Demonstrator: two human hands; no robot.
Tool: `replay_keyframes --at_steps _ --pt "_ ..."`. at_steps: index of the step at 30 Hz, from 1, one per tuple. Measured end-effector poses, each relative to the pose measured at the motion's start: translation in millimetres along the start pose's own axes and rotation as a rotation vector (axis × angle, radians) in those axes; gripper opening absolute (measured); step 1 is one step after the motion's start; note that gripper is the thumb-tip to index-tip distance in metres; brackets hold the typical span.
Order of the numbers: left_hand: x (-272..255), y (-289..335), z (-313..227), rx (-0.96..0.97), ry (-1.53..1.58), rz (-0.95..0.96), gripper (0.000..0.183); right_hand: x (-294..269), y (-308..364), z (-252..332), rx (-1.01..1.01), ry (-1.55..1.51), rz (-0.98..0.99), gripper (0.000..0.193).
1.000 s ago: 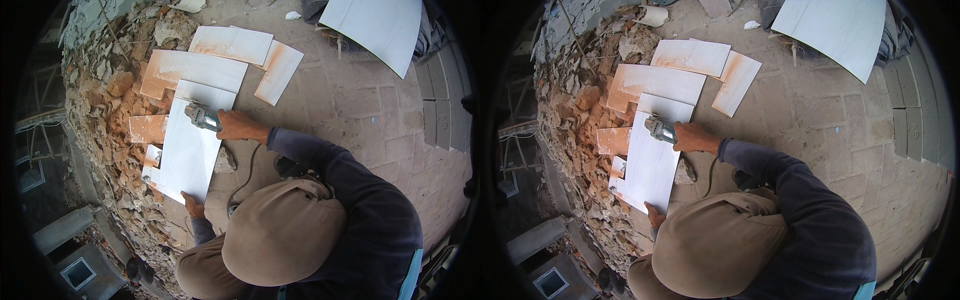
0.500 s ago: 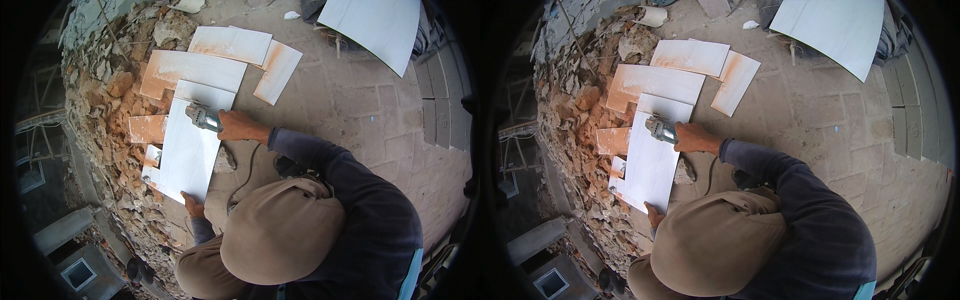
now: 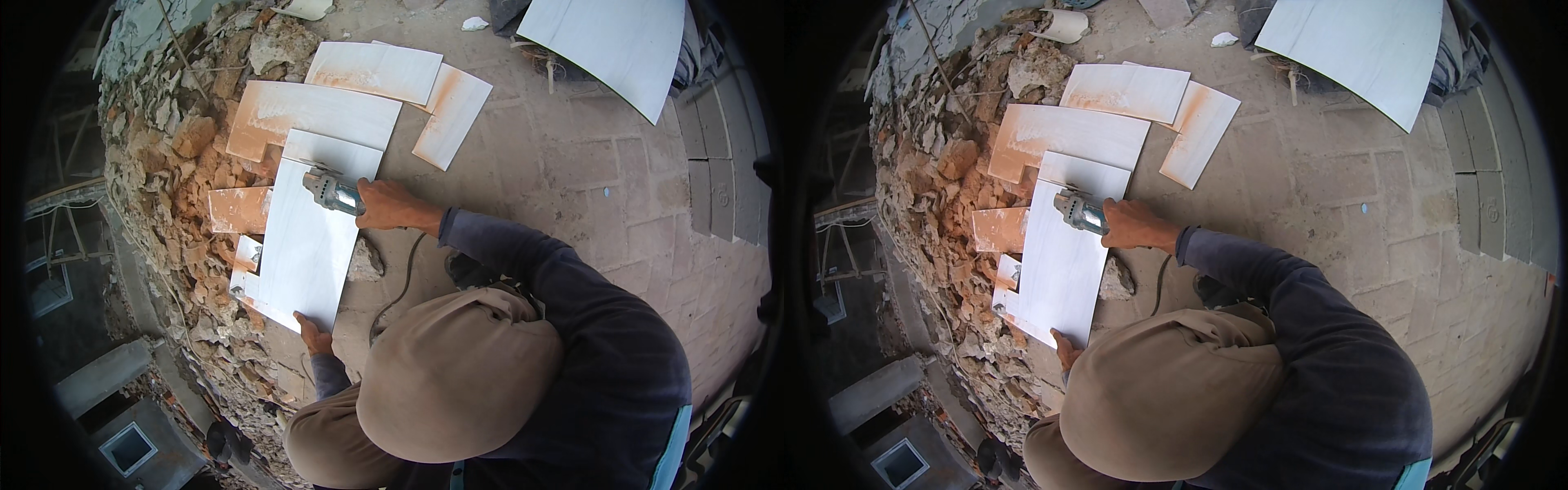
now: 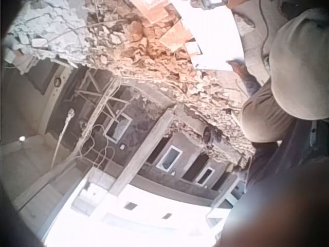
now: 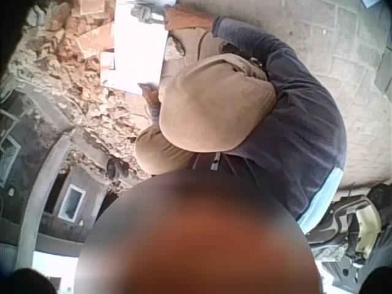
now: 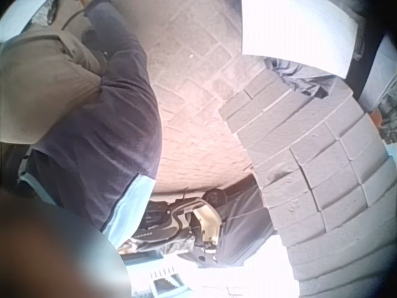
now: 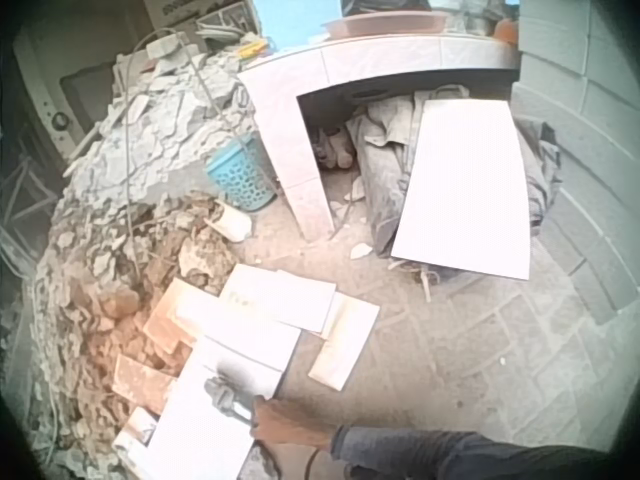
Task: The person uses an angle grinder to cut a white ceramic tile on the floor. They hold the tile with one hand and guide the grinder with the other, creating a straight cut. After finishing, they lift the tile to inspect the cut edge.
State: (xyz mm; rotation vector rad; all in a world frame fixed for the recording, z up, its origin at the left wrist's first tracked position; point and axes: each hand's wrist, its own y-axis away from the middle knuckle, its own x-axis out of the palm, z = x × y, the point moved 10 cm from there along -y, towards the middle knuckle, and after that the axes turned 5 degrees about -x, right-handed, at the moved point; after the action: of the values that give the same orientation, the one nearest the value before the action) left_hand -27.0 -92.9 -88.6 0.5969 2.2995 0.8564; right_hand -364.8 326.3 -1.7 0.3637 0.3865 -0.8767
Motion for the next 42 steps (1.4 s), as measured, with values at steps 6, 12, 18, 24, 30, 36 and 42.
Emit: replay_keyframes --at_steps 6,12,18,24,30,36,42 --pt "-2.4 3.4 -2.0 0.007 -0.008 -0.043 0.078 0.2 2.0 -2.0 0.013 -0.003 0.004 0.061" --pt "0.6 10.0 -4.0 0.017 -0.006 -0.043 0.079 -1.9 5.8 -1.2 0.011 -0.010 -0.005 0.060" --pt "3.6 11.6 -5.2 0.034 0.014 -0.025 0.078 -4.0 9.8 -1.4 0.023 -0.021 -0.001 0.057" --pt "-2.8 3.8 -3.1 0.013 -0.042 -0.040 0.077 -4.6 11.7 -1.2 0.008 -0.017 -0.006 0.057" --pt "-7.5 -1.9 -1.3 0.023 -0.062 -0.027 0.077 -3.6 13.3 -2.1 -0.012 0.001 -0.003 0.060" --pt "-10.8 -8.1 0.7 0.014 -0.075 -0.040 0.077 -2.3 15.1 -4.7 0.005 -0.014 -0.003 0.061" --pt "-10.0 -5.6 -1.5 0.018 -0.102 -0.073 0.079 -6.3 20.8 -3.5 -0.005 -0.010 -0.021 0.060"
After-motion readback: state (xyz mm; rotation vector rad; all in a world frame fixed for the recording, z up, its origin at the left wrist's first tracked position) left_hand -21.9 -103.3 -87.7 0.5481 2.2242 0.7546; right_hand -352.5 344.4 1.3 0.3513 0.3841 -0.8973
